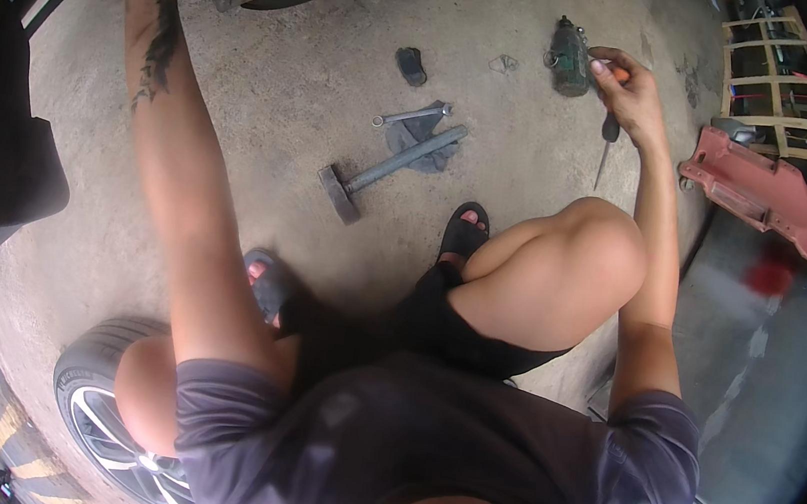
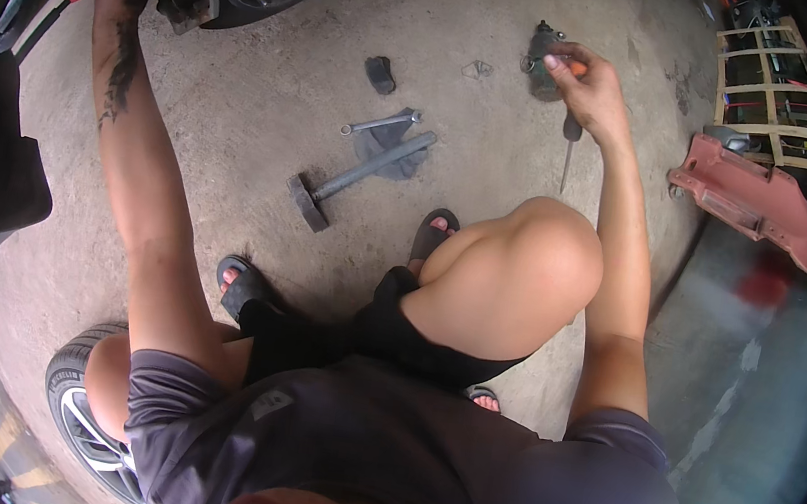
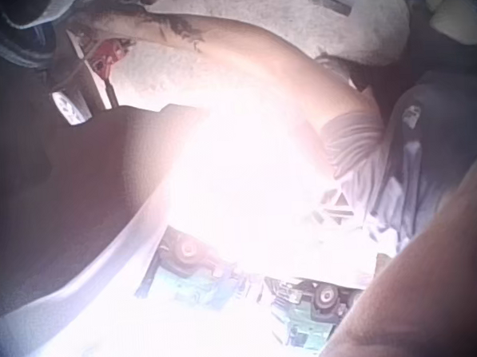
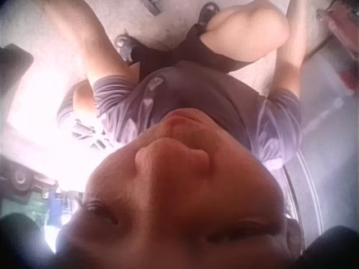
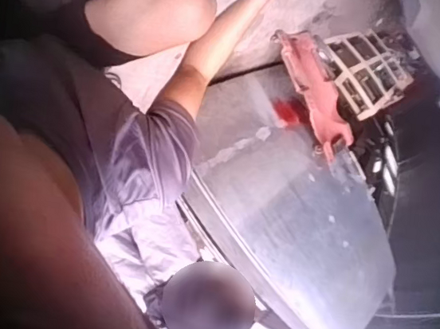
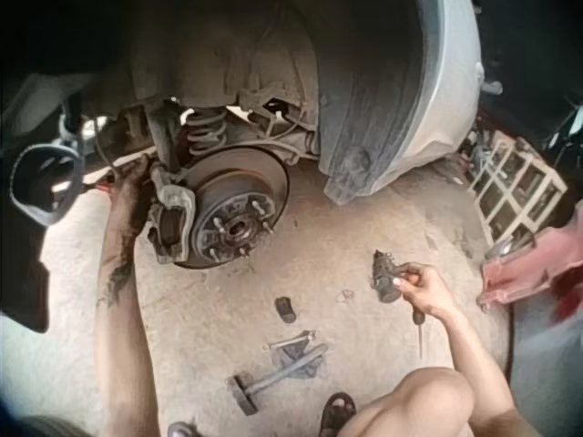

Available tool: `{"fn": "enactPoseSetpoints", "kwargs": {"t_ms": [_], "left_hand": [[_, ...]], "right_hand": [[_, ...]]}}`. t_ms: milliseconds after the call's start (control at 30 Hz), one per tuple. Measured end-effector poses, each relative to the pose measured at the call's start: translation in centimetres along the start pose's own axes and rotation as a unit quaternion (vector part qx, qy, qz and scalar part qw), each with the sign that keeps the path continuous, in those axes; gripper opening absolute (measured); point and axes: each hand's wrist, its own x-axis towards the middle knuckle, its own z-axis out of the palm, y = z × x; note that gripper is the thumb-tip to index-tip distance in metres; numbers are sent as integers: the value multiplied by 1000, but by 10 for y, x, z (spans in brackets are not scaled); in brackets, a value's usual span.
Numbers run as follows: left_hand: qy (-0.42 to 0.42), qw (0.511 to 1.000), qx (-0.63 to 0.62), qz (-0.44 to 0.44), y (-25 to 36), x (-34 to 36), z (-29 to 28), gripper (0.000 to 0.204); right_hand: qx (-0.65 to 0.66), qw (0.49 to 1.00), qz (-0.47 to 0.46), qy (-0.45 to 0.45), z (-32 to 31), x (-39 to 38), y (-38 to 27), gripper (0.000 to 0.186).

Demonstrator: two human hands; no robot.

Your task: The person removes the brake caliper from a car wheel hub using a wrench and hammer, then installs a new brake caliper and secures it with bolts. The person also removes and replaces brake pads during the process.

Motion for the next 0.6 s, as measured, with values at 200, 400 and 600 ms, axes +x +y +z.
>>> {"fn": "enactPoseSetpoints", "kwargs": {"t_ms": [200, 400, 600], "left_hand": [[230, 782, -320, -484, -20, -153, 51, 17], [192, 632, -392, -640, 84, -274, 127, 32], [-6, 825, -206, -526, 175, -292, 160, 46]], "right_hand": [[442, 862, 140, 203, 120, 31, 146, 22], [638, 666, 328, 202, 197, -4, 221, 31], [-58, 988, 119, 81, 199, -33, 185, 47]]}}
